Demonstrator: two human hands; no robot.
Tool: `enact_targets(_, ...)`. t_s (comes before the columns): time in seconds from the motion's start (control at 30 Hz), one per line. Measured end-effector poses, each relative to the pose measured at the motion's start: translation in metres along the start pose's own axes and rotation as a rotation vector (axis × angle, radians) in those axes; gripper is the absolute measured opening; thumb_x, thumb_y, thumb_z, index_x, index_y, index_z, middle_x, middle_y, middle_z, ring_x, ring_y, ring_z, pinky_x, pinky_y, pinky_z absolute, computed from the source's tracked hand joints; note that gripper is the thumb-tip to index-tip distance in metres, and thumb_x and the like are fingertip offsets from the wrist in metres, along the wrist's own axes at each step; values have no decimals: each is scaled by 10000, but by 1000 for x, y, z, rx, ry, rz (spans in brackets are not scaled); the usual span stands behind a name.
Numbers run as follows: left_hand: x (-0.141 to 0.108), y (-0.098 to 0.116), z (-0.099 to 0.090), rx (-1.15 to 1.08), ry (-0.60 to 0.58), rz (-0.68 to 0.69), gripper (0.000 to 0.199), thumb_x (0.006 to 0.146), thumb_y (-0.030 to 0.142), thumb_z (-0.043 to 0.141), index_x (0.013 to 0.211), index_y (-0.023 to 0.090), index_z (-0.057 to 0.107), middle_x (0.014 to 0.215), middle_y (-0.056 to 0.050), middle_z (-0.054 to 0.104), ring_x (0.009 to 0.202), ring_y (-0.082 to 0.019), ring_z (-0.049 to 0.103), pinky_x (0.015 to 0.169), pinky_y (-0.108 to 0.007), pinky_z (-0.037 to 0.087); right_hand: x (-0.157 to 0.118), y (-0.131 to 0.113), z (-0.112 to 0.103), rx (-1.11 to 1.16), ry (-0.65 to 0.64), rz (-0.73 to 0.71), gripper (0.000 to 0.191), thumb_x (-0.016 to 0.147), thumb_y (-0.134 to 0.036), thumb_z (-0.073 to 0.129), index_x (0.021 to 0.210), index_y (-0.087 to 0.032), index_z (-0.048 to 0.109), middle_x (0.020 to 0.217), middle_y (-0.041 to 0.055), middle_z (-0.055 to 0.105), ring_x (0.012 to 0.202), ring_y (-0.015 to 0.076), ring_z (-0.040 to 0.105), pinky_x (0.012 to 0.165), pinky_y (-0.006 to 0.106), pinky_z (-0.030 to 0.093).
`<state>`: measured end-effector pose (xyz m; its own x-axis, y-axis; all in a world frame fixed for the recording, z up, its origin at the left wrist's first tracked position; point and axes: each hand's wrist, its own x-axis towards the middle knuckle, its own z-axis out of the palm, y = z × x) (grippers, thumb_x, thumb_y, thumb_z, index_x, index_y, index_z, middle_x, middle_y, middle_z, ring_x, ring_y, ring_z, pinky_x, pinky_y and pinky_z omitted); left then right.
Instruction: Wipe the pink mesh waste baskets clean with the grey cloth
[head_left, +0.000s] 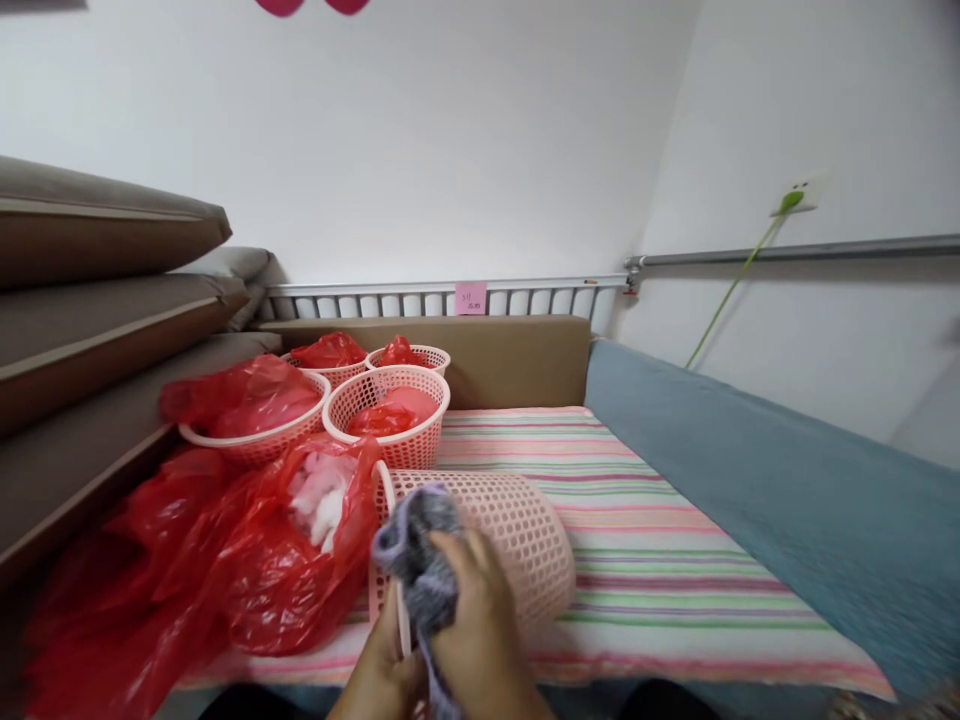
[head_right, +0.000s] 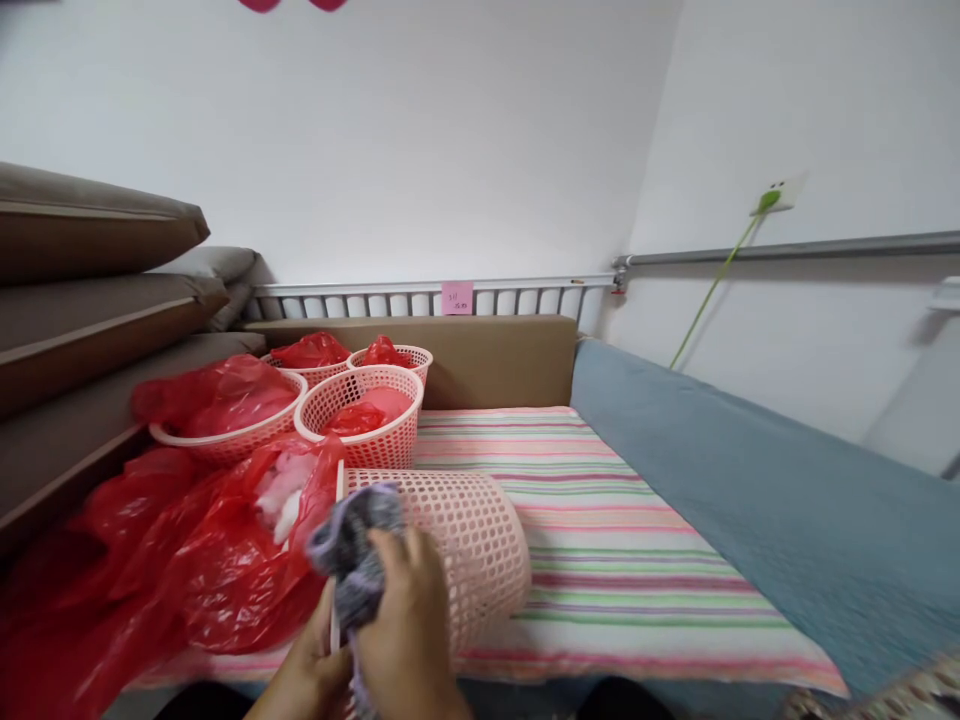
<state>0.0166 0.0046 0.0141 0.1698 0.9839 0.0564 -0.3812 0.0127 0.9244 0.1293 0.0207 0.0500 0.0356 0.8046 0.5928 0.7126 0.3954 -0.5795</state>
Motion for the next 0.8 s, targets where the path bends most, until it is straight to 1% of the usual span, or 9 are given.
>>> enact_targets(0.07, 0, -7, -6, 20, 61, 4, 448, 640, 295, 750, 1060, 185, 637, 1032, -84, 716, 1078, -321, 591, 1015, -458, 387, -5, -23, 7, 92, -48, -54, 569, 531, -61, 568, 1068, -241, 621, 1007, 75, 570, 927, 254, 539, 785, 367, 463)
enact_targets(0.13, 0, -14, -11, 23, 66, 43, 470, 640, 297, 750, 1079, 183, 626, 1080, -88, 702, 1109, -326, 573, 1023, -459, 379, -5, -21, 7, 96, -64, -106, 591, 526, -61, 567, 1086, -246, 614, 1047, 75, 561, 962, 254, 530, 821, 377, 453)
enact_targets(0.23, -3, -21, -16, 16, 17, 66, 598, 670, 353, 741, 1214, 224, 529, 1201, -92, 648, 1153, -307, 553, 1063, -455, 334, 3, 26, -4, -60, 14, -88, 582, 557, -35, 508, 1092, -235, 614, 1117, 82, 549, 1062, 262, 491, 912, 401, 408)
enact_targets(0.4, -10, -30, -20, 121, -52, -3, 624, 714, 388, 710, 1272, 216, 490, 1284, -134, 588, 1205, -319, 514, 1053, -434, 361, 16, 123, -39, -339, 159, 250, 515, 620, -32, 426, 1085, -171, 598, 985, 89, 587, 959, 241, 522, 855, 354, 435)
enact_targets(0.47, -12, -38, -21, 88, -82, -12, 617, 735, 427, 680, 1283, 223, 481, 1300, -134, 575, 1200, -322, 520, 1038, -437, 381, 15, 139, -47, -386, 154, 304, 507, 631, -44, 424, 1094, -167, 589, 965, 85, 587, 940, 242, 524, 838, 350, 439)
enact_targets(0.57, -13, -44, -19, 23, -87, -21, 614, 712, 452, 697, 1253, 240, 501, 1331, -129, 550, 1173, -322, 546, 1019, -431, 403, 10, 142, -47, -393, 157, 295, 514, 628, -39, 415, 1098, -160, 584, 978, 87, 582, 957, 244, 519, 849, 354, 435)
enact_targets(0.63, -10, -34, -12, -42, -78, -43, 698, 659, 410, 757, 1271, 236, 470, 1334, -143, 544, 1161, -326, 555, 1001, -429, 419, 6, 141, -43, -373, 166, 273, 516, 630, -44, 415, 1105, -159, 579, 994, 90, 579, 969, 249, 513, 856, 363, 434)
enact_targets(0.73, -2, 2, 6, -137, -57, -116, 936, 612, 246, 788, 1389, 208, 266, 1281, -183, 574, 1110, -345, 584, 917, -446, 469, 0, 146, -39, -332, 171, 232, 529, 613, -57, 421, 1109, -158, 575, 1015, 94, 572, 980, 256, 510, 858, 376, 436)
enact_targets(0.8, 4, 25, 16, -161, -35, -122, 932, 657, 174, 711, 1418, 205, 175, 1262, -184, 582, 1103, -340, 583, 863, -430, 488, -3, 154, -39, -295, 183, 222, 538, 599, -70, 422, 1109, -155, 571, 1023, 96, 569, 987, 262, 512, 862, 386, 437)
